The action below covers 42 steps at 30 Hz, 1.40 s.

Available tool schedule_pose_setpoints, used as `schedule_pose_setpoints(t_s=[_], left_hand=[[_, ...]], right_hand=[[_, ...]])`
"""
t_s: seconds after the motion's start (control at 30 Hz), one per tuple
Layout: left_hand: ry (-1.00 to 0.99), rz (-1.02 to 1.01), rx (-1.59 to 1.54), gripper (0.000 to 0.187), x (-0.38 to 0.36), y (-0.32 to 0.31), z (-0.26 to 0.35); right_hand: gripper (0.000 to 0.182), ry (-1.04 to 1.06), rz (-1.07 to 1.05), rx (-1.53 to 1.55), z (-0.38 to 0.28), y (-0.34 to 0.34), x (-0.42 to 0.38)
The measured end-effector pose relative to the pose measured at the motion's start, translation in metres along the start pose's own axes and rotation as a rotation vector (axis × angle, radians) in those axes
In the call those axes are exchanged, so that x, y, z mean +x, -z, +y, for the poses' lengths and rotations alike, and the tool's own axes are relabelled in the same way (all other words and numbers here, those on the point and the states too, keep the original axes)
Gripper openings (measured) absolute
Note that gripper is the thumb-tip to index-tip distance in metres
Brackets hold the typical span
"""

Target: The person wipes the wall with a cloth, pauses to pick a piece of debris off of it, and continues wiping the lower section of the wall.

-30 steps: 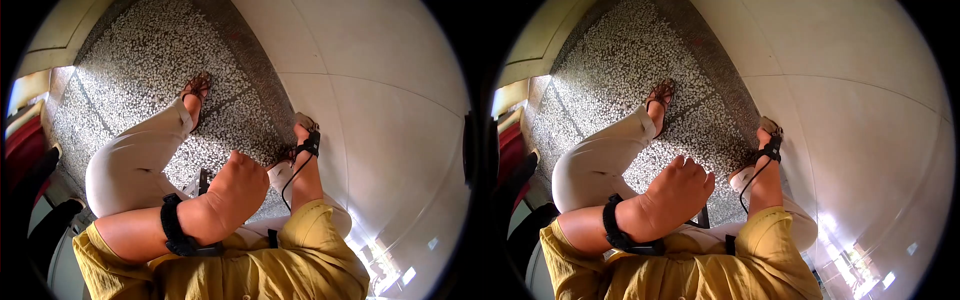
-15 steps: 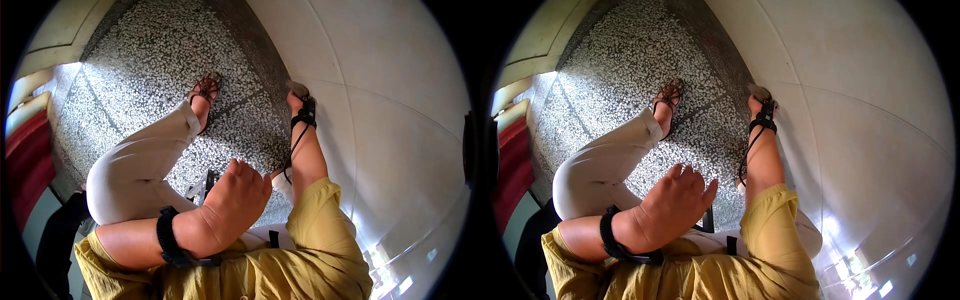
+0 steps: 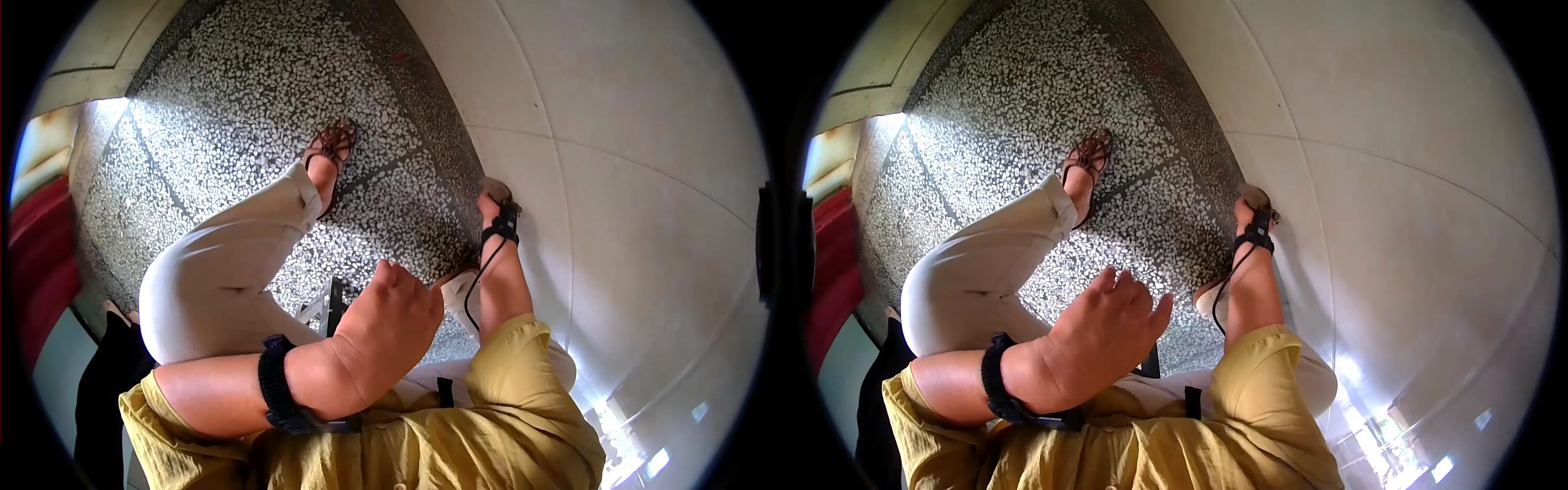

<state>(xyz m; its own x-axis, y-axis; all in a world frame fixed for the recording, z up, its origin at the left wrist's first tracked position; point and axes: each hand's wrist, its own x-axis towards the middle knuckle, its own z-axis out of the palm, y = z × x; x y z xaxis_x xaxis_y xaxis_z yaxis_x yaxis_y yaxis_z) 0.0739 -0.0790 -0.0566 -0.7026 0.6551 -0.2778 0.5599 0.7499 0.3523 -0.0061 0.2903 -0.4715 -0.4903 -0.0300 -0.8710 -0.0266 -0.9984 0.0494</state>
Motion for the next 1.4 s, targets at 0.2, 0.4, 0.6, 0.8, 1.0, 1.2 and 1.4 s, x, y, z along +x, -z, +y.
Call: schedule_pose_setpoints(t_s=[0.2,0.4,0.6,0.8,1.0,1.2,1.4], left_hand=[[0.04,-0.058,-0.024,0.035,0.007,0.0,-0.007],[0.031,-0.053,-0.017,0.036,0.009,0.001,-0.005],[0.01,-0.036,-0.008,0.036,0.005,0.007,-0.005],[-0.006,-0.037,-0.015,0.035,0.001,0.004,-0.003],[0.018,-0.081,-0.03,0.038,0.002,0.002,-0.004],[-0.003,0.009,0.007,0.036,0.007,0.002,-0.004],[-0.004,-0.068,-0.002,0.037,0.007,0.005,0.0]], right_hand=[[0.031,0.026,-0.033,0.169,0.132,-0.086,0.036],[0.031,0.028,0.089,0.23,0.088,-0.05,0.057],[0.031,0.068,0.104,0.035,0.009,0.007,-0.006],[0.032,-0.006,0.05,0.016,0.009,-0.011,-0.009],[0.034,-0.262,-0.075,0.236,0.092,-0.084,0.063],[0.036,0.03,0.048,0.177,0.143,-0.108,-0.002],[0.032,0.015,0.045,0.165,0.101,-0.107,-0.059]])
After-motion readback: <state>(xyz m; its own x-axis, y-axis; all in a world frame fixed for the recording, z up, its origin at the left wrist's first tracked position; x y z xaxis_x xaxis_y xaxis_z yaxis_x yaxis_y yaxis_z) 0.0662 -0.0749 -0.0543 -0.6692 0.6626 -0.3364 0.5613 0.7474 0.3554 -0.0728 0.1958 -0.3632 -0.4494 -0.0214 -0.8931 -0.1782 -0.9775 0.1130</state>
